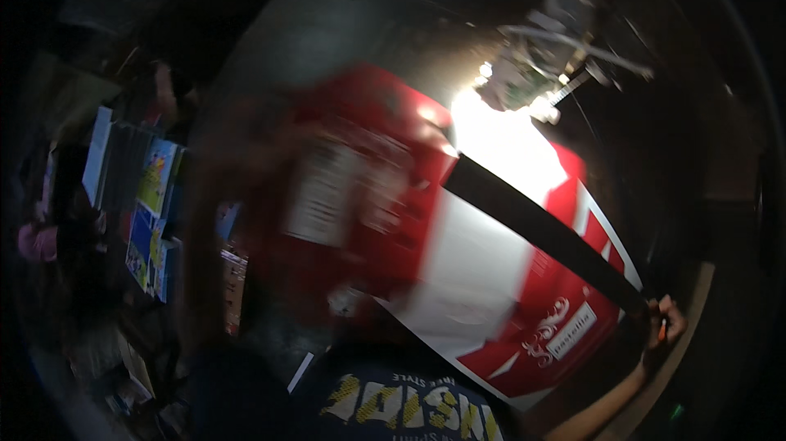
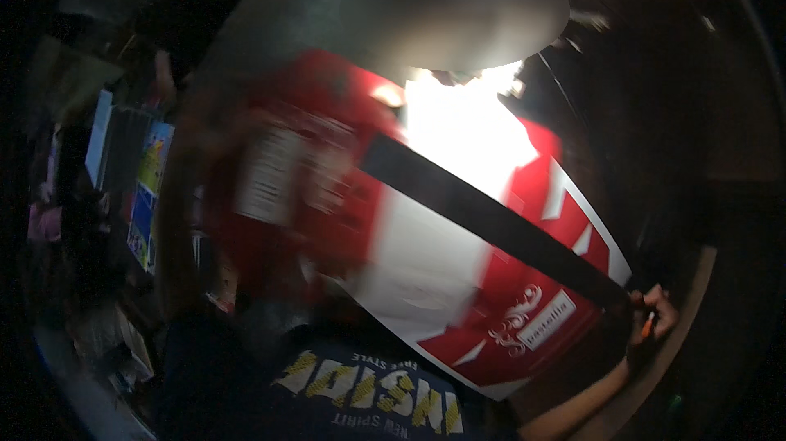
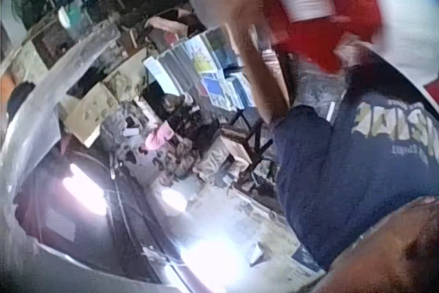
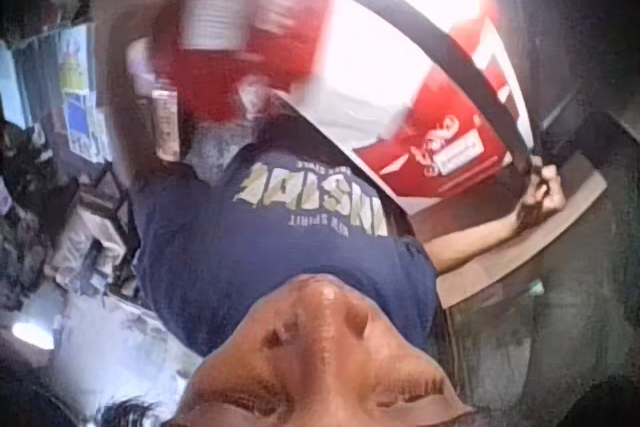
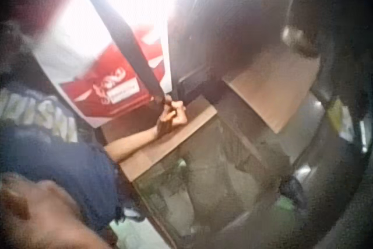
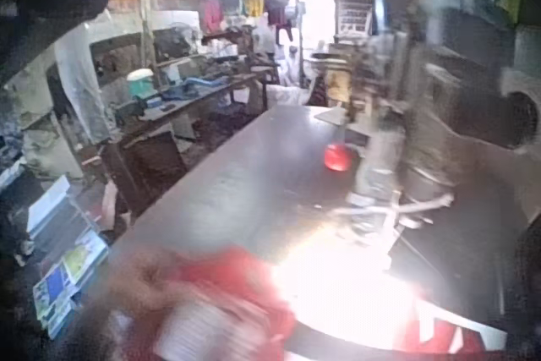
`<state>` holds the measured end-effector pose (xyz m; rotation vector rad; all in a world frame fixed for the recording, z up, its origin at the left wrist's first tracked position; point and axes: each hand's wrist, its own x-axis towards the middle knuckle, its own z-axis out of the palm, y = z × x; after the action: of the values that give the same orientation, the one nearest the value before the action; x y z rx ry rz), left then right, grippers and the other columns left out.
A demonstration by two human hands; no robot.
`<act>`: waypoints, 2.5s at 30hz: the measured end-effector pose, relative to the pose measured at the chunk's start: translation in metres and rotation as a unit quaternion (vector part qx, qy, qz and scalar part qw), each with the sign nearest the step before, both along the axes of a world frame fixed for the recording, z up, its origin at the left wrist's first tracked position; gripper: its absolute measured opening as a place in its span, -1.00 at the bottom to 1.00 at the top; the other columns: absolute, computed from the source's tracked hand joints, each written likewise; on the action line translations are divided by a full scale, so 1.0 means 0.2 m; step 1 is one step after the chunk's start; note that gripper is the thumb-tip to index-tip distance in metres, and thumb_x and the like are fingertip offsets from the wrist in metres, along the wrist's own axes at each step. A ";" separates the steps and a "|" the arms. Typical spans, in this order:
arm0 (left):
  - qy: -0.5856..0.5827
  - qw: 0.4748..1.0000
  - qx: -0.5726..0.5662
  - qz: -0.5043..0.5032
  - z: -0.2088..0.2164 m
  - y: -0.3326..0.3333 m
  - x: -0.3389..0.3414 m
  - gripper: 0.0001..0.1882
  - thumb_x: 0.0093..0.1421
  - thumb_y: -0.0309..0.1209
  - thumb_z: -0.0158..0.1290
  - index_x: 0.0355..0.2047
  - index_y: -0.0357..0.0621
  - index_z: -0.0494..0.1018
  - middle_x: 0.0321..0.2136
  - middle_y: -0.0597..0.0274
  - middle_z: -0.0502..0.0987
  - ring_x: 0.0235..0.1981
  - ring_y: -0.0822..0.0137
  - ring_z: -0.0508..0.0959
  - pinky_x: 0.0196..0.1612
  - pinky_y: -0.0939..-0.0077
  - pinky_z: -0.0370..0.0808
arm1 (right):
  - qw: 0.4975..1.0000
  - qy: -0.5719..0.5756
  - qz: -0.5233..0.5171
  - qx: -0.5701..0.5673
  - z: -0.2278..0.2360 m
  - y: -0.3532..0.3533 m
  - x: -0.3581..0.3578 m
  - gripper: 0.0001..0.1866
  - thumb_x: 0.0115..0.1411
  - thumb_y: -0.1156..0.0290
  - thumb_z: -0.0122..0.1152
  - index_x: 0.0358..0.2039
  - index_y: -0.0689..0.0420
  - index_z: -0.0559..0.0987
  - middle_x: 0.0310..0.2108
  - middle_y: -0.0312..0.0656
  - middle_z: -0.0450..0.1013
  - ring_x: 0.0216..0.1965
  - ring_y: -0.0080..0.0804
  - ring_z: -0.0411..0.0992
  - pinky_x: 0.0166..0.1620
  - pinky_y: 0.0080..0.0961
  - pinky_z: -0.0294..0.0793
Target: The person uses a ruler and a pen-like tool to score or mark fold lines on flat red and white printed cardboard packaging sheets by hand.
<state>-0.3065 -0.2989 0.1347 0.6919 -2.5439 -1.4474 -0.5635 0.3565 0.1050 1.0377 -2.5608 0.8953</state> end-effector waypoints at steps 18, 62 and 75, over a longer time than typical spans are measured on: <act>0.018 0.950 -0.299 -0.088 0.08 -0.09 0.53 -0.73 -0.10 -0.49 0.40 -0.46 0.33 0.70 -0.02 0.47 0.63 0.32 0.21 0.33 0.43 -0.28 -0.17 | 0.985 -0.144 -0.079 -0.054 0.03 -0.25 0.03 -0.57 0.27 0.02 0.17 -0.41 0.20 0.49 -0.46 -0.16 0.46 -0.34 -0.38 0.47 -0.16 -0.42 0.44; 0.042 0.973 -0.197 -0.114 -0.28 -0.21 0.38 -0.52 0.05 -0.20 0.28 0.02 0.17 0.54 0.16 0.32 0.49 0.30 0.20 0.35 0.46 -0.08 -0.02 | 0.976 0.014 0.163 0.145 0.23 -1.89 0.17 -0.58 0.03 0.23 0.54 -0.36 0.18 0.45 -0.58 -0.26 0.22 -0.58 -0.46 0.21 -0.45 -0.55 0.17; 0.079 0.974 -0.189 -0.101 -0.32 -0.24 0.41 -0.63 0.00 -0.15 0.31 -0.12 0.32 0.61 0.09 0.37 0.55 0.24 0.19 0.42 0.39 -0.08 0.20 | 0.958 -0.104 0.169 0.205 0.08 -1.90 0.17 -0.85 -0.01 0.56 0.45 -0.47 0.21 0.59 -0.61 -0.25 0.49 -0.56 -0.51 0.44 -0.40 -0.56 0.40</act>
<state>-0.2250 -0.3471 0.0708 0.2571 -2.7078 -0.9699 -0.5305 -0.0237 0.1212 1.6163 -2.8739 0.5734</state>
